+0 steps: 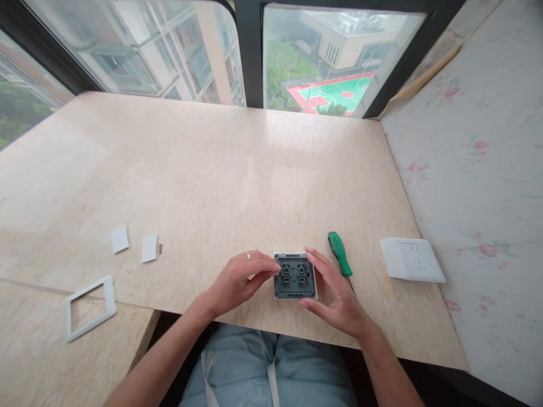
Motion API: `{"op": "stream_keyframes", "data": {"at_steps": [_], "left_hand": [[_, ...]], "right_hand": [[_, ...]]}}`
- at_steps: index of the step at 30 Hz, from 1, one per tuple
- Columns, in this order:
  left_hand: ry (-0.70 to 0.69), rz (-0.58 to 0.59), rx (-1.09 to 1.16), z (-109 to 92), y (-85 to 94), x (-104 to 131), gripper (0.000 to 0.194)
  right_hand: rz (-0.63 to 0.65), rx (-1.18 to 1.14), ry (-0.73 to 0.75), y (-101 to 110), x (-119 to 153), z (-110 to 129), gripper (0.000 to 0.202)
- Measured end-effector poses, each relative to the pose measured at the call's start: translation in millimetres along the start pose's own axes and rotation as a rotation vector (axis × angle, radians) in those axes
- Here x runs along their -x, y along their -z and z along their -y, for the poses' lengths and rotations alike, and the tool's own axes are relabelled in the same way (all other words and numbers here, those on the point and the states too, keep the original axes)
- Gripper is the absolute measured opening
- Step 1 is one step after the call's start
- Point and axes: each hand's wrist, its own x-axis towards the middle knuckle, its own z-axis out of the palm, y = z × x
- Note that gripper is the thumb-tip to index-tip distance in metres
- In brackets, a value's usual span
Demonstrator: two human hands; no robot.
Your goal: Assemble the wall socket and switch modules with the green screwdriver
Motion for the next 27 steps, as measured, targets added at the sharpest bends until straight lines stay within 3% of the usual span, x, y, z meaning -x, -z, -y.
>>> {"op": "stream_keyframes", "data": {"at_steps": [7,15,27], "left_hand": [[-0.052,0.049,-0.019,-0.1,-2.6,-2.2,0.018],[-0.184,0.081,-0.187,-8.4,-0.3,-2.0,0.017],[-0.129,0.142,-0.312,-16.2,0.7,-11.2,0.014]], "right_hand": [[-0.002,-0.004,-0.016,1.3,0.6,0.5,0.083],[-0.016,0.007,-0.006,-0.3,0.0,-0.4,0.084],[-0.027,-0.011,-0.009,-0.1,-1.1,-1.0,0.084]]}}
